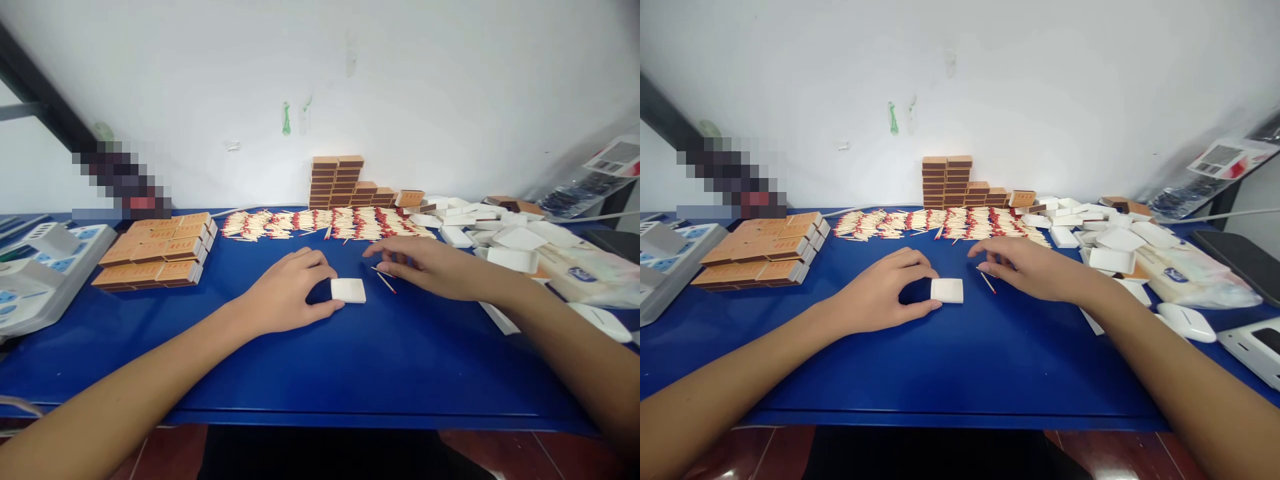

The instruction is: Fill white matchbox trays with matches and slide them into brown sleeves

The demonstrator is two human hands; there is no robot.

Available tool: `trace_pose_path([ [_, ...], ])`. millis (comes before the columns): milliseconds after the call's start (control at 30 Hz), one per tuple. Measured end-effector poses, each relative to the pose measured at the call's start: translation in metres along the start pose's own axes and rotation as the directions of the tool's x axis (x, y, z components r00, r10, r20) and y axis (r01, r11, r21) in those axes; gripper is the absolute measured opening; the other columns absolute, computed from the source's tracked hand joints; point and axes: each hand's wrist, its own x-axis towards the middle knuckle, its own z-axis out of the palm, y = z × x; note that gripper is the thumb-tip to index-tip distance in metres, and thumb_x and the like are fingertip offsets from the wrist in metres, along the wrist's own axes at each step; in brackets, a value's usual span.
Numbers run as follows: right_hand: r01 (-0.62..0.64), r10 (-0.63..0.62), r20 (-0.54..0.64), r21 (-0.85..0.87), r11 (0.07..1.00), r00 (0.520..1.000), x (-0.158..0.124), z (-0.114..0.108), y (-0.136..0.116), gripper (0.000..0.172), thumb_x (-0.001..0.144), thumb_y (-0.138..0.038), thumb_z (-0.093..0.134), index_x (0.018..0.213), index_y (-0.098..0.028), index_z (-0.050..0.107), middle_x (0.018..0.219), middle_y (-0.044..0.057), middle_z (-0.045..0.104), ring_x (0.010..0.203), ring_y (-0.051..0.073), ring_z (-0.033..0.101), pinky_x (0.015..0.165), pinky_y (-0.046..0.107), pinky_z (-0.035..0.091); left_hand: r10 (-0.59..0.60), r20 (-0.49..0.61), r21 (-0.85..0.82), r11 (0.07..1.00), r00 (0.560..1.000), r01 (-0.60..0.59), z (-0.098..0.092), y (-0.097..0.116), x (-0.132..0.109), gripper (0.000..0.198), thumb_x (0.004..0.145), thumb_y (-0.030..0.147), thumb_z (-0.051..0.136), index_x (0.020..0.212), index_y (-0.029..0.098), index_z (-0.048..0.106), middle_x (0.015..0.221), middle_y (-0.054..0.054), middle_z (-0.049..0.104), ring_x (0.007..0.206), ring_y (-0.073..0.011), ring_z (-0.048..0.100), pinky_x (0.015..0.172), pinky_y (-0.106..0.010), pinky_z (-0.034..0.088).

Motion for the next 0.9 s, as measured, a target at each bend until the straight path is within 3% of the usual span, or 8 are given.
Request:
trace_pose_path([
  [67,-0.011,0.011,0.004,0.018,1.0,1.0,0.001,0.004,-0.003,0.041,0.109,-0.055,0.051,0.13,-0.026,0.071,0.081,0.004,0.076,0.069,0.021,0.064,0.066,0.033,0.045,-0.001,0.001,-0.003,1.0,1.0,0.001,0.0,0.0,0.0,0.029,0.101,0.039,0.078,0.122,0.019,0.076,0.119,-0.01,0.072,0.115,-0.0289,0.067,0.104,-0.046,0.056],
  [167,-0.037,0.037,-0.019,0.004,0.999,0.999,0.002,0.007,-0.003,0.031,0.107,-0.051,0.054,0.109,-0.025,0.071,0.077,0.003,0.075,0.066,0.019,0.062,0.065,0.032,0.044,-0.003,0.003,-0.003,1.0,1.0,0.003,0.0,0.0,0.0,0.029,0.101,0.038,0.078,0.122,0.019,0.077,0.118,-0.01,0.072,0.114,-0.029,0.067,0.103,-0.046,0.056],
  [300,-0.099,0.098,-0.03,-0.034,0.995,0.995,0.0,0.003,0.0,0.036,0.108,-0.053,0.05,0.094,-0.025,0.068,0.079,0.004,0.076,0.069,0.02,0.064,0.066,0.033,0.045,-0.002,0.007,-0.004,1.0,1.0,0.002,0.001,0.0,0.0,0.029,0.102,0.039,0.076,0.122,0.019,0.077,0.118,-0.01,0.072,0.114,-0.0289,0.067,0.104,-0.047,0.056],
  [500,-0.034,0.034,-0.028,0.007,0.999,0.999,-0.002,0.0,0.0,0.038,0.108,-0.052,0.05,0.129,-0.028,0.071,0.091,0.006,0.078,0.073,0.022,0.067,0.068,0.034,0.047,-0.009,0.006,0.003,1.0,1.0,0.008,0.001,-0.001,0.0,0.028,0.102,0.041,0.076,0.122,0.021,0.076,0.118,-0.01,0.073,0.114,-0.0286,0.068,0.104,-0.046,0.056],
  [700,-0.076,0.076,0.019,-0.019,0.997,0.997,-0.002,0.001,-0.001,0.034,0.107,-0.055,0.052,0.1,-0.026,0.068,0.082,0.006,0.073,0.07,0.021,0.062,0.066,0.034,0.044,-0.008,0.011,0.0,1.0,1.0,0.008,0.001,-0.001,0.0,0.029,0.102,0.04,0.076,0.123,0.02,0.076,0.119,-0.011,0.072,0.114,-0.0287,0.067,0.103,-0.046,0.056],
  [900,-0.101,0.103,0.071,-0.029,0.994,0.992,-0.006,-0.005,0.001,0.04,0.108,-0.059,0.047,0.097,-0.026,0.067,0.086,0.008,0.073,0.069,0.022,0.06,0.066,0.036,0.044,-0.011,0.015,0.005,1.0,1.0,0.01,0.001,-0.001,-0.001,0.029,0.102,0.04,0.076,0.124,0.02,0.076,0.119,-0.01,0.073,0.114,-0.0286,0.067,0.103,-0.046,0.056],
])
